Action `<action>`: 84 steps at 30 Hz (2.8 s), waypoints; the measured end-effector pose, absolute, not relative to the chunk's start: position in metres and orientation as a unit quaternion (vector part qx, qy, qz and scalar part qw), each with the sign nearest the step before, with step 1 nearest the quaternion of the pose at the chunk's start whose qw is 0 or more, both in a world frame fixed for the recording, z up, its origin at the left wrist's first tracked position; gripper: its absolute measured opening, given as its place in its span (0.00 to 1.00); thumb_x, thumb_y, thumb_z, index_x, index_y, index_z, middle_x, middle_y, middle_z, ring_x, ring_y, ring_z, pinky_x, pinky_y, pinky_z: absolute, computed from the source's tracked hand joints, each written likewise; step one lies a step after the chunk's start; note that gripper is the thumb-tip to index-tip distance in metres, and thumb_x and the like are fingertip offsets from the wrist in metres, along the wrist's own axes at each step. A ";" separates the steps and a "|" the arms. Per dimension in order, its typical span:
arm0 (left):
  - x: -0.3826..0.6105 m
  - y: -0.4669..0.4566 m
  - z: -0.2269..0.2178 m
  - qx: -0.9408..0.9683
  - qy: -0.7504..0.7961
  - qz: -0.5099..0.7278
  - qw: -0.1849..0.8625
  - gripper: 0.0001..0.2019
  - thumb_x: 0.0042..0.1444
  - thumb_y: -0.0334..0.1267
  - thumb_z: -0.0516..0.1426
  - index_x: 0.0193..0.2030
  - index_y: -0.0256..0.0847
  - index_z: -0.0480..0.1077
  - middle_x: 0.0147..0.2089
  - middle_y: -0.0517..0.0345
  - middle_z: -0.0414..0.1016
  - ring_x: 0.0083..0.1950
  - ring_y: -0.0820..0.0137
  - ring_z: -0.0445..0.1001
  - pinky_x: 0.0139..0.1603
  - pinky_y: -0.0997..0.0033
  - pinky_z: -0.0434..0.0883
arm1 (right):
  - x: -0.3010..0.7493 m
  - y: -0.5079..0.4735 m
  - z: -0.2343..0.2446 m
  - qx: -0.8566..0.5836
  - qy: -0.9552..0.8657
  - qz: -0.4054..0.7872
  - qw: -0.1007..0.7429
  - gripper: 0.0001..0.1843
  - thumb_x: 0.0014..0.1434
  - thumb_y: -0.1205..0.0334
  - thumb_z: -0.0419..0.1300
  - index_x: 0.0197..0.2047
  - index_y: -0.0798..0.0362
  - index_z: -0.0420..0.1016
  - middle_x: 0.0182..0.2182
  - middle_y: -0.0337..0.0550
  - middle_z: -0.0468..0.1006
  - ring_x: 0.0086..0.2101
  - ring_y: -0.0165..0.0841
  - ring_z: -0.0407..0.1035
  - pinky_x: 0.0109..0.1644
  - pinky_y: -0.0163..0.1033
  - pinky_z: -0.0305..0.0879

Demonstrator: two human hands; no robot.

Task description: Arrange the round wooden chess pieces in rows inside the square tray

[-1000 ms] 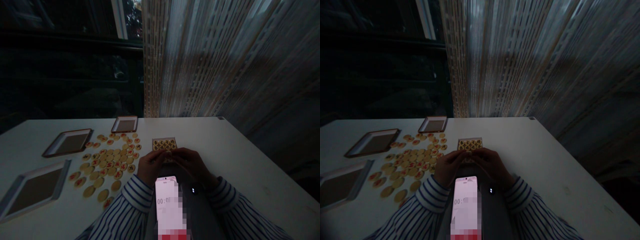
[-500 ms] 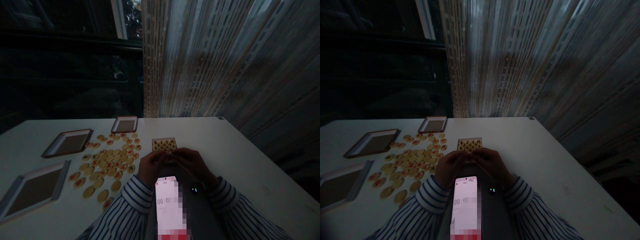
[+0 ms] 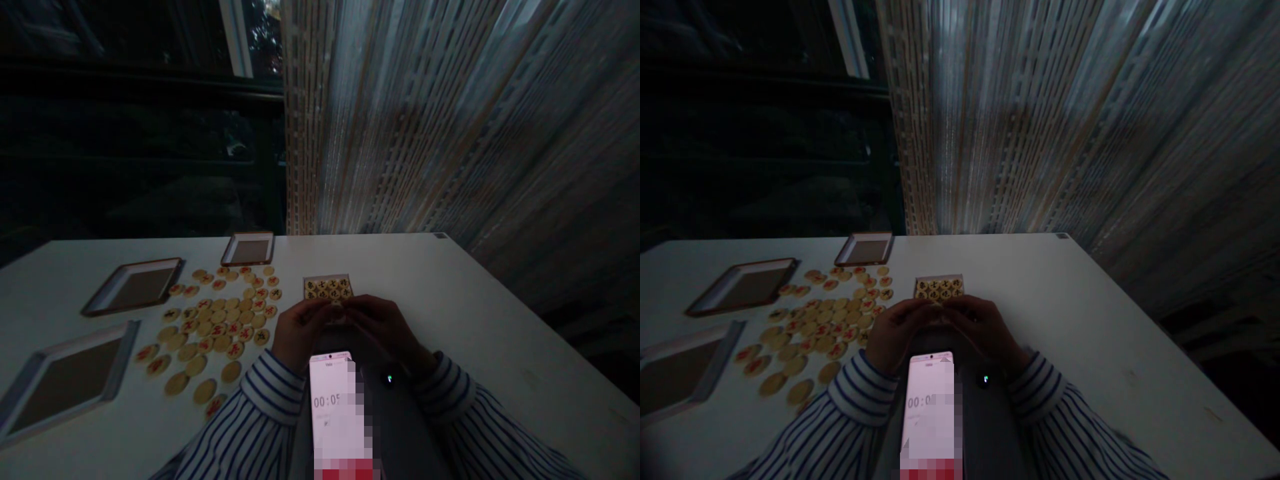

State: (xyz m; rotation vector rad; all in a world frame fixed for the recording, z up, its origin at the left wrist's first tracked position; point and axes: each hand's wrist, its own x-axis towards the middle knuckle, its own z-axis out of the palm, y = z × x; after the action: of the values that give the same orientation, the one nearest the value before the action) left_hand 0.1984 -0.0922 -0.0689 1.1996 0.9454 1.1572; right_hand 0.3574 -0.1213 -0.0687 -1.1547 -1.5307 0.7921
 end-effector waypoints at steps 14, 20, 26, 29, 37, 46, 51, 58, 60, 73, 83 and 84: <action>0.199 -0.094 -0.064 0.499 0.400 0.478 0.602 0.12 0.40 0.41 0.63 0.32 0.37 0.75 0.31 0.55 0.78 0.32 0.71 0.75 0.36 0.71 0.72 | 0.355 -0.122 -0.066 -0.467 -0.635 0.329 0.521 0.09 0.52 0.61 0.61 0.38 0.51 0.75 0.33 0.41 0.78 0.34 0.30 0.72 0.38 0.37 0.70; 0.198 -0.094 -0.065 0.526 0.394 0.477 0.584 0.12 0.42 0.42 0.62 0.32 0.37 0.75 0.32 0.54 0.78 0.33 0.70 0.75 0.38 0.69 0.72 | 0.354 -0.122 -0.065 -0.465 -0.624 0.338 0.529 0.08 0.52 0.60 0.61 0.36 0.51 0.75 0.32 0.40 0.78 0.32 0.29 0.72 0.36 0.36 0.70; 0.196 -0.094 -0.063 0.560 0.415 0.464 0.547 0.12 0.43 0.44 0.60 0.30 0.37 0.75 0.31 0.53 0.78 0.33 0.68 0.75 0.36 0.68 0.72 | 0.355 -0.121 -0.067 -0.464 -0.629 0.314 0.539 0.07 0.51 0.60 0.61 0.35 0.50 0.75 0.31 0.39 0.78 0.32 0.29 0.72 0.35 0.36 0.71; 0.198 -0.093 -0.065 0.534 0.404 0.474 0.572 0.12 0.41 0.44 0.61 0.30 0.37 0.74 0.30 0.53 0.78 0.32 0.69 0.75 0.36 0.68 0.73 | 0.355 -0.121 -0.068 -0.462 -0.633 0.301 0.543 0.07 0.51 0.60 0.61 0.35 0.50 0.75 0.31 0.39 0.78 0.32 0.29 0.72 0.35 0.36 0.70; 0.199 -0.091 -0.071 0.505 0.393 0.479 0.601 0.13 0.41 0.42 0.62 0.34 0.37 0.75 0.33 0.53 0.78 0.33 0.70 0.75 0.39 0.67 0.73 | 0.354 -0.126 -0.063 -0.492 -0.711 0.193 0.464 0.11 0.55 0.59 0.58 0.41 0.52 0.73 0.29 0.41 0.75 0.28 0.27 0.67 0.30 0.34 0.65; 0.200 -0.092 -0.074 0.506 0.386 0.479 0.605 0.13 0.43 0.42 0.62 0.34 0.36 0.74 0.34 0.52 0.78 0.35 0.68 0.76 0.41 0.64 0.73 | 0.356 -0.124 -0.070 -0.464 -0.759 0.078 0.450 0.13 0.55 0.60 0.58 0.46 0.49 0.70 0.37 0.44 0.75 0.38 0.32 0.68 0.41 0.41 0.65; 0.200 -0.092 -0.073 0.523 0.397 0.476 0.585 0.12 0.43 0.42 0.61 0.34 0.37 0.75 0.33 0.52 0.79 0.35 0.68 0.76 0.40 0.66 0.74 | 0.359 -0.123 -0.072 -0.453 -0.784 0.030 0.424 0.18 0.55 0.62 0.58 0.50 0.47 0.67 0.39 0.44 0.75 0.40 0.33 0.67 0.43 0.42 0.63; 0.197 -0.093 -0.073 0.567 0.417 0.471 0.531 0.11 0.45 0.42 0.60 0.34 0.37 0.75 0.33 0.53 0.78 0.35 0.68 0.76 0.39 0.67 0.73 | 0.363 -0.122 -0.068 -0.447 -0.803 -0.006 0.393 0.16 0.55 0.63 0.58 0.48 0.49 0.68 0.38 0.42 0.76 0.37 0.32 0.68 0.41 0.40 0.60; 0.197 -0.092 -0.074 0.568 0.420 0.476 0.524 0.11 0.45 0.41 0.60 0.34 0.37 0.75 0.33 0.53 0.78 0.34 0.68 0.76 0.38 0.67 0.73 | 0.364 -0.122 -0.065 -0.463 -0.798 -0.012 0.385 0.14 0.55 0.62 0.57 0.47 0.49 0.69 0.36 0.42 0.76 0.36 0.32 0.68 0.40 0.40 0.59; 0.184 -0.084 -0.075 0.637 0.478 0.519 0.312 0.08 0.47 0.41 0.57 0.33 0.41 0.74 0.34 0.55 0.77 0.36 0.69 0.74 0.38 0.68 0.72 | 0.377 -0.119 -0.065 -0.515 -0.785 -0.022 0.343 0.11 0.56 0.58 0.56 0.42 0.51 0.71 0.33 0.43 0.77 0.34 0.32 0.68 0.39 0.40 0.58; 0.180 -0.075 -0.091 0.664 0.489 0.489 0.285 0.10 0.50 0.39 0.54 0.36 0.39 0.73 0.40 0.51 0.75 0.44 0.65 0.72 0.46 0.62 0.69 | 0.390 -0.115 -0.064 -0.505 -0.800 0.011 0.324 0.09 0.53 0.61 0.58 0.39 0.51 0.73 0.36 0.45 0.77 0.36 0.34 0.69 0.39 0.41 0.63; 0.180 -0.075 -0.092 0.664 0.490 0.488 0.286 0.10 0.50 0.39 0.54 0.36 0.39 0.72 0.40 0.51 0.75 0.44 0.65 0.72 0.45 0.62 0.69 | 0.391 -0.115 -0.066 -0.504 -0.801 0.012 0.324 0.09 0.53 0.61 0.58 0.39 0.51 0.73 0.36 0.45 0.76 0.36 0.33 0.69 0.39 0.41 0.63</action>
State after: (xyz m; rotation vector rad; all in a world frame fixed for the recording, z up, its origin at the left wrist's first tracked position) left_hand 0.1800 -0.0747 -0.0919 1.7751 1.3095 1.3037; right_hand 0.3906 -0.1148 -0.0656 -1.3211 -2.1008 0.0309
